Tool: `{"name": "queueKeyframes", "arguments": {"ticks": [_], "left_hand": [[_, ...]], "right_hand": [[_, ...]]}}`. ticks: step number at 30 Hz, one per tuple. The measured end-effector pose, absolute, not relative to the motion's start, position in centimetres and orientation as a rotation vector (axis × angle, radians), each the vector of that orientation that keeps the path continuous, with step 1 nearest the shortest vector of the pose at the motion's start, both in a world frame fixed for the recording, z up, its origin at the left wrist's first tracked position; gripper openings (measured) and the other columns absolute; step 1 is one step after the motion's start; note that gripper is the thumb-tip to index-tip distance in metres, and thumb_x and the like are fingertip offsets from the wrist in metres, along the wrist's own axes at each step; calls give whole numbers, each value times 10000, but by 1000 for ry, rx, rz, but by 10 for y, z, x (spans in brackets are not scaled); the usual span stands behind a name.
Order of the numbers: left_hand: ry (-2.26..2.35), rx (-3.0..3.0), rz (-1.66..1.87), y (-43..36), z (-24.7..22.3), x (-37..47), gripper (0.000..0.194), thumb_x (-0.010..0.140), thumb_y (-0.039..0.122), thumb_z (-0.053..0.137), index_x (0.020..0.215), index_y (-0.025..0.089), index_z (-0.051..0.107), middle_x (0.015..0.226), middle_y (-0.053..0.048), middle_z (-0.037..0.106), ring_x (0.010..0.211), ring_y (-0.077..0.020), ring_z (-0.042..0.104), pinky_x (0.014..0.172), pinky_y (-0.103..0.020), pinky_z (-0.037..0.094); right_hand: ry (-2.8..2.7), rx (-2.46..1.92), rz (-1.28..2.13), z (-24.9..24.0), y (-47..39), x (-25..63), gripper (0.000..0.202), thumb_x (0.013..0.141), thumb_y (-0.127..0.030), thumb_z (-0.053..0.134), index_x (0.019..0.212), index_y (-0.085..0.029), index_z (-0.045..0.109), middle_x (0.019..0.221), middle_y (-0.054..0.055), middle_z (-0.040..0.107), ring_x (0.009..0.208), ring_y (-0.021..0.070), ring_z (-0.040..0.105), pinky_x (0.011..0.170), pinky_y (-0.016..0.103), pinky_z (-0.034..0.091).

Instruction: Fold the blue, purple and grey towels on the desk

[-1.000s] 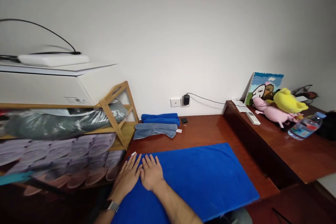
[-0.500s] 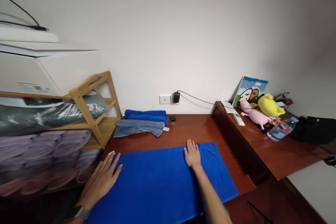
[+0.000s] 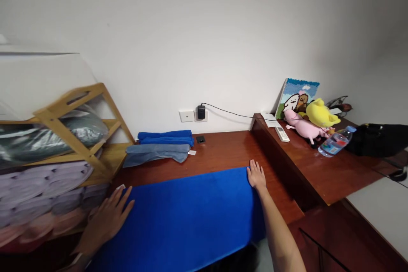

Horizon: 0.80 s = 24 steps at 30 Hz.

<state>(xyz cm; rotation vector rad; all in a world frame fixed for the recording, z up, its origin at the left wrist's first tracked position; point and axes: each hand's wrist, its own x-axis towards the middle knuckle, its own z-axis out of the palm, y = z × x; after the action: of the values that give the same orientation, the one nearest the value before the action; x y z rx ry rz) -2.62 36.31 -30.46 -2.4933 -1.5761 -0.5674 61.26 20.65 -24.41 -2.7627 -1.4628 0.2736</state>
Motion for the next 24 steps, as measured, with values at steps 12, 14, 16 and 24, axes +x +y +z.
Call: {"name": "queueKeyframes", "arguments": {"ticks": [12,14,16,24], "left_hand": [[-1472,-2642,-513,337,-259,55,600,1078,513,322,1587,280,539,1679,-95,498,1574,-309,439,1295,-553,342],[-1532,-2677,-441,341,-263,59,588,1071,539,355,1589,324,530,1684,-79,491,1579,-318,430,1292,-574,333],[-1589,-2676,-409,349,-270,50,602,1057,573,385,1607,353,495,1710,-61,452,1597,-314,399,1299,-580,311],[-1717,-2622,-382,364,-283,23,733,1014,667,394,1647,301,433,1767,-111,333,1640,-321,307,1316,-562,268]], "right_hand": [[-2061,-1940,160,-201,254,354,595,1135,-466,275,1711,-327,333,1792,-28,203,1673,233,136,1355,456,93],[-2109,-1873,285,-209,261,321,592,1137,-559,275,1696,-379,351,1787,-29,227,1669,243,160,1351,484,121],[-2073,-1940,371,-218,262,320,615,1130,-613,268,1695,-384,348,1783,-11,246,1667,254,170,1348,507,124],[-1605,-2586,252,-239,226,497,667,1133,-545,190,1739,-267,205,1798,4,160,1676,219,108,1351,466,61]]}}
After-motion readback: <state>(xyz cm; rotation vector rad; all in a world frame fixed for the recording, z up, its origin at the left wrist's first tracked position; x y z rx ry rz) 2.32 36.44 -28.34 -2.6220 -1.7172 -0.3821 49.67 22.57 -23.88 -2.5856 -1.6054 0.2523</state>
